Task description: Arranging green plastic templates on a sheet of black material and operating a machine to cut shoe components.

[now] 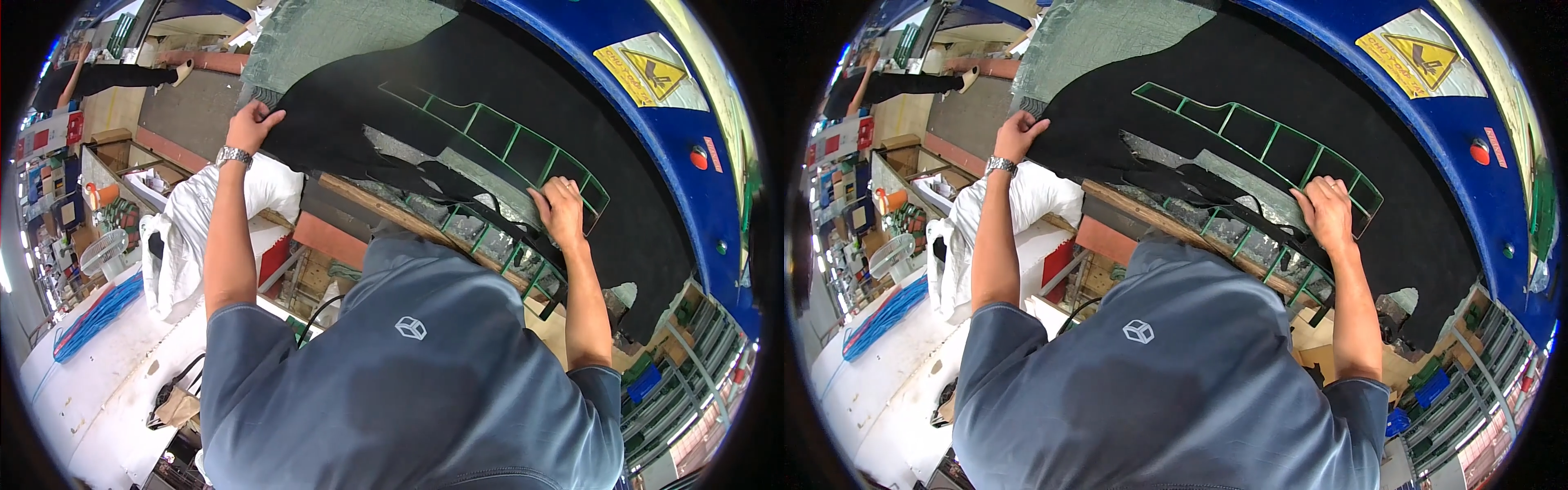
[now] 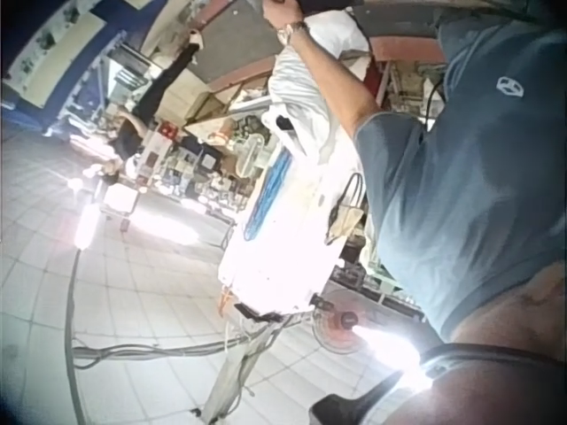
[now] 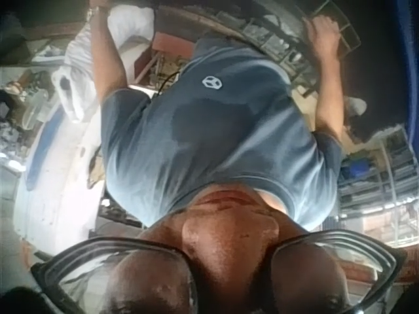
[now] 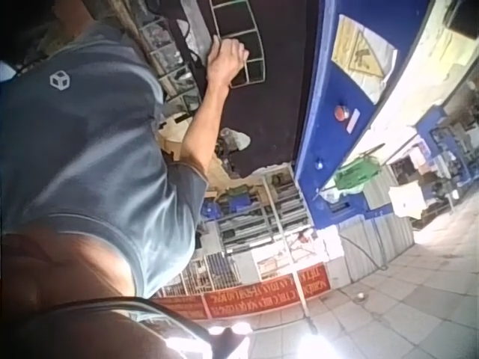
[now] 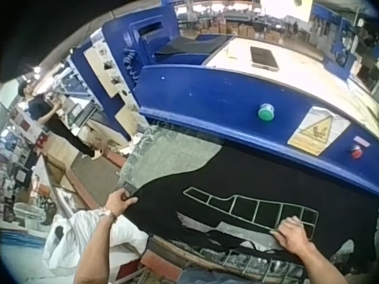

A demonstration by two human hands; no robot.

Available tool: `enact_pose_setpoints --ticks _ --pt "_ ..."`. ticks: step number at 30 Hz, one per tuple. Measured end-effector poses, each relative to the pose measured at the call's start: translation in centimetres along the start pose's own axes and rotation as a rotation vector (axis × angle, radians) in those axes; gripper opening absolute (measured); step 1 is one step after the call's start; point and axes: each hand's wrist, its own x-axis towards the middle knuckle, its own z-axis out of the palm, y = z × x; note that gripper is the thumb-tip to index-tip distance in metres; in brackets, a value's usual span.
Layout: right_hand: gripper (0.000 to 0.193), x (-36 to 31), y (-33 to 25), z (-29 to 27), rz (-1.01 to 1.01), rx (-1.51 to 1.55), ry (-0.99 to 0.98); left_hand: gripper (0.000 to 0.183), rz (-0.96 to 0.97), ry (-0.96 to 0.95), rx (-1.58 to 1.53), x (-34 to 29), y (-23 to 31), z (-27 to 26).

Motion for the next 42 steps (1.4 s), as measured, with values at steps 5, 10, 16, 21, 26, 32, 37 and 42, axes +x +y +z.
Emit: enact_pose_setpoints --ticks 5,10,16,21,26,32,37,42 --pt "0.029 1.2 -1.3 0.5 -0.007 -0.025 -0.001 0.046 0.272 0.128 0.049 0.2 6.4 -1.4" --pt "0.027 3.1 -3.1 1.5 -0.043 -0.036 0.044 0.052 0.664 -0.003 -0.179 -0.1 12.4 2.3" --pt "0.081 -1.5 -1.6 -1.9 0.227 -0.177 0.174 0.035 0.517 0.242 -0.175 0.3 11.8 7.0" --pt "0.092 -8.4 1.6 -0.2 0.535 -0.080 0.112 0.030 0.524 0.280 -0.260 1.1 11.9 7.4" --pt "0.079 -8.3 0.7 0.4 0.542 -0.027 0.142 0.030 0.435 0.195 -0.422 1.4 11.4 7.5" --pt "0.074 -7.7 0.3 1.4 0.585 0.027 0.186 0.031 0.486 0.175 -0.472 1.1 10.4 6.9" --pt "0.075 -7.9 0.3 1.2 0.605 0.035 0.179 0.033 0.498 0.196 -0.461 1.1 10.2 7.4" --pt "0.075 -8.1 0.4 1.1 0.598 0.028 0.198 0.033 0.497 0.193 -0.458 1.3 10.2 7.5"
